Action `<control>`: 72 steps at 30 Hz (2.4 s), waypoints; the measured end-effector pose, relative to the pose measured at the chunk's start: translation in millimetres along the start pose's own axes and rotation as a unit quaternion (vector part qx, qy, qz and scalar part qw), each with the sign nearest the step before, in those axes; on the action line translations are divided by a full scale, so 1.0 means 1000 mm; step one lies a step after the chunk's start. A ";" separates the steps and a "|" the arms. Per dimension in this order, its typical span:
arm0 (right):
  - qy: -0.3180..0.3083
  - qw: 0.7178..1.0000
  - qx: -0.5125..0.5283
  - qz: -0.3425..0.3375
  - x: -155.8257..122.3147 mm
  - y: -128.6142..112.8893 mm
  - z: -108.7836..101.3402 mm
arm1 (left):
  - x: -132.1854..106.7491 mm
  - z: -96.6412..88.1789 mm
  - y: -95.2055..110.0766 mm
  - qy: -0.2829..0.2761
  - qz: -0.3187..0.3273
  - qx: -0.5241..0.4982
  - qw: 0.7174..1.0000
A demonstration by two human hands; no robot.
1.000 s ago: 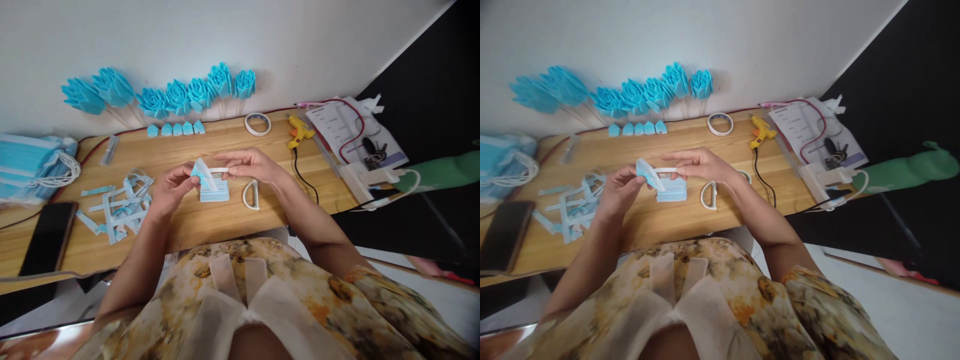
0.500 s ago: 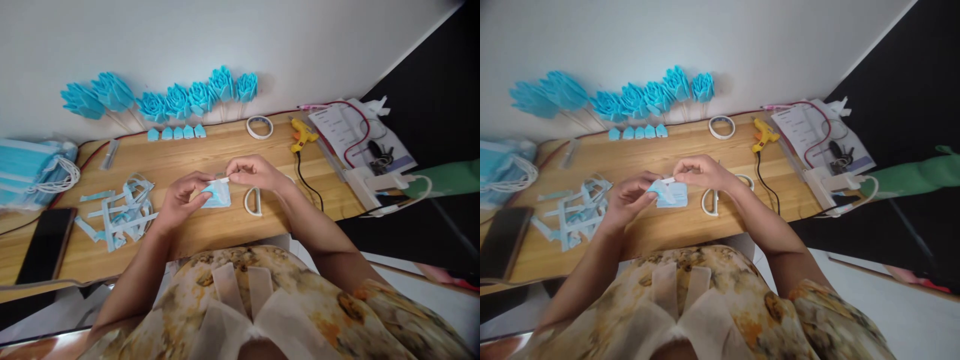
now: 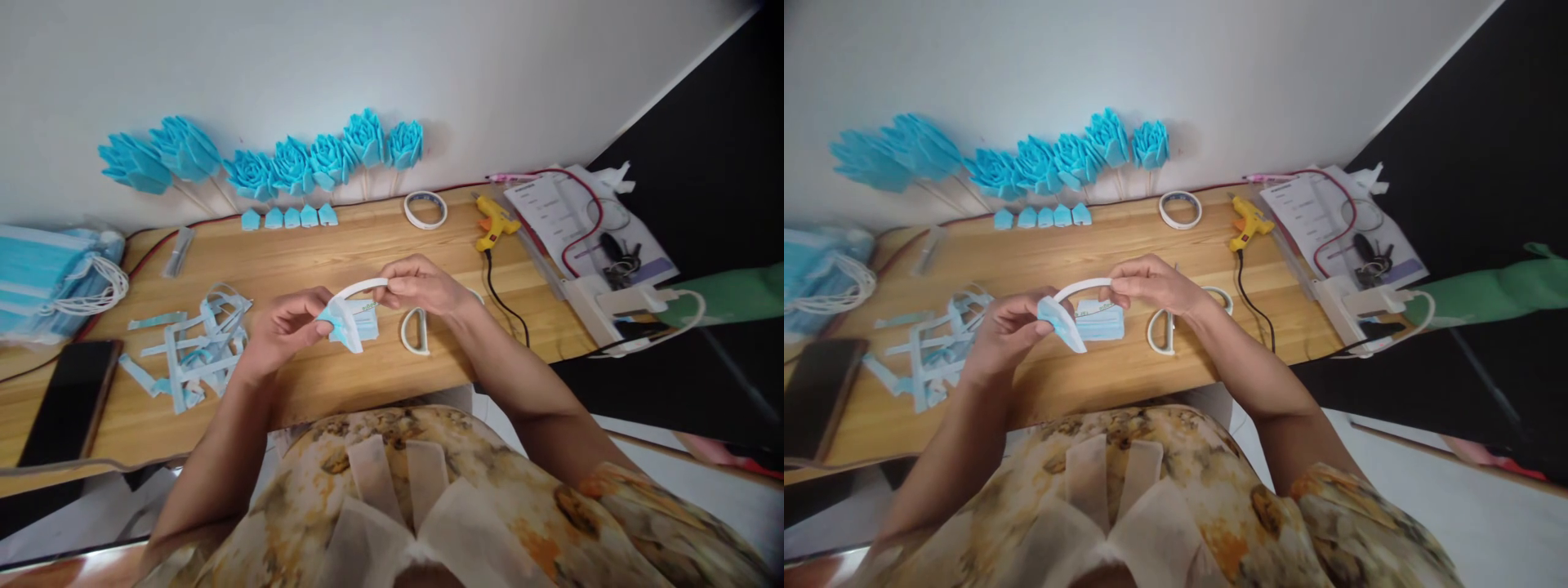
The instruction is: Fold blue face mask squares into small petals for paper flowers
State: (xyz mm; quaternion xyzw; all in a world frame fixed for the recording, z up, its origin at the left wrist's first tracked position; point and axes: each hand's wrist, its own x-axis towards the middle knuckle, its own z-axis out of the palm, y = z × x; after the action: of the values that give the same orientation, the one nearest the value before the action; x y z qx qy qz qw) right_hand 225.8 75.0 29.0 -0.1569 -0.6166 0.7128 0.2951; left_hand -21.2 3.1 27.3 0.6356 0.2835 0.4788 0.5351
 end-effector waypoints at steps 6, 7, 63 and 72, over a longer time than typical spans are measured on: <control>-0.061 0.993 -0.090 0.042 -0.002 -0.003 0.002 | 0.006 -0.002 0.013 -0.067 -0.014 0.093 0.993; -0.049 0.995 -0.076 0.033 -0.001 -0.001 0.003 | 0.006 -0.001 0.013 -0.056 -0.011 0.085 0.995; 0.038 0.995 0.082 -0.046 0.004 0.014 0.010 | 0.005 0.007 -0.009 0.153 -0.042 -0.134 0.978; -0.046 0.999 -0.001 0.027 0.001 0.007 0.008 | 0.004 0.001 0.000 0.074 -0.027 -0.016 0.997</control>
State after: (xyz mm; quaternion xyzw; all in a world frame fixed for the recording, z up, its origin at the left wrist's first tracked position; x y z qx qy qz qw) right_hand 218.8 68.6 23.4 -0.1409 -0.6259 0.7263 0.2466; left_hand -19.1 6.0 28.7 0.5819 0.3316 0.5144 0.5357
